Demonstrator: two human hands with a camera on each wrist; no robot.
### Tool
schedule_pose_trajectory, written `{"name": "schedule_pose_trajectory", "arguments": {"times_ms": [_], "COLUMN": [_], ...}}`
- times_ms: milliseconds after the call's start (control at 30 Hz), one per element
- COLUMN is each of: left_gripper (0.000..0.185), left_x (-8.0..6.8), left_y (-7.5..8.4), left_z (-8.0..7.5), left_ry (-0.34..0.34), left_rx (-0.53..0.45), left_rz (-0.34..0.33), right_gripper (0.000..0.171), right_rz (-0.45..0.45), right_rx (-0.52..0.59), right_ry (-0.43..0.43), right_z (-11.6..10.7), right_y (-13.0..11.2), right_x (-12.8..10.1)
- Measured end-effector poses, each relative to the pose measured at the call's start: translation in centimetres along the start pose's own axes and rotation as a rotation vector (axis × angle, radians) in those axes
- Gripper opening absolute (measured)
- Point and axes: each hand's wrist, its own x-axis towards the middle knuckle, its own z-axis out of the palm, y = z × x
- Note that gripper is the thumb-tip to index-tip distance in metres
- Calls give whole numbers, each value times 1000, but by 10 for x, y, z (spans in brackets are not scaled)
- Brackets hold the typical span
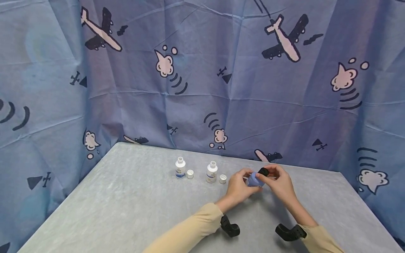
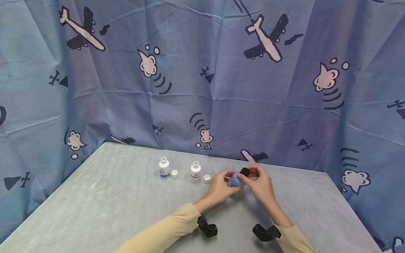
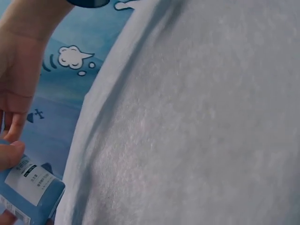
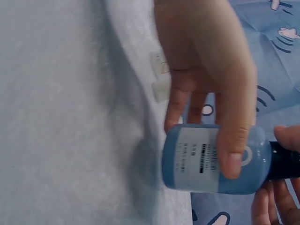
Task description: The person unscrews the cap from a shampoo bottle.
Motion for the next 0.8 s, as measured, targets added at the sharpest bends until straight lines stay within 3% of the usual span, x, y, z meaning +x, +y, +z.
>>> {"name": "schedule_pose_trajectory", "arguments": {"times_ms": [300,800], "left_gripper": [55,55], "left_x": [-4,-3], "left_y": [2,1], "left_z": [-3,-4], "left_ry": [37,-32], "left_rx": [-51,5], "left_rz": [-37,14], "right_gripper": [46,43], "right_rz": [46,22], "right_rx": [11,-9], "right_ry": [-39,4], "right_z": [-2,-4], "right_y": [-8,-3], "right_x": [2,1]}}
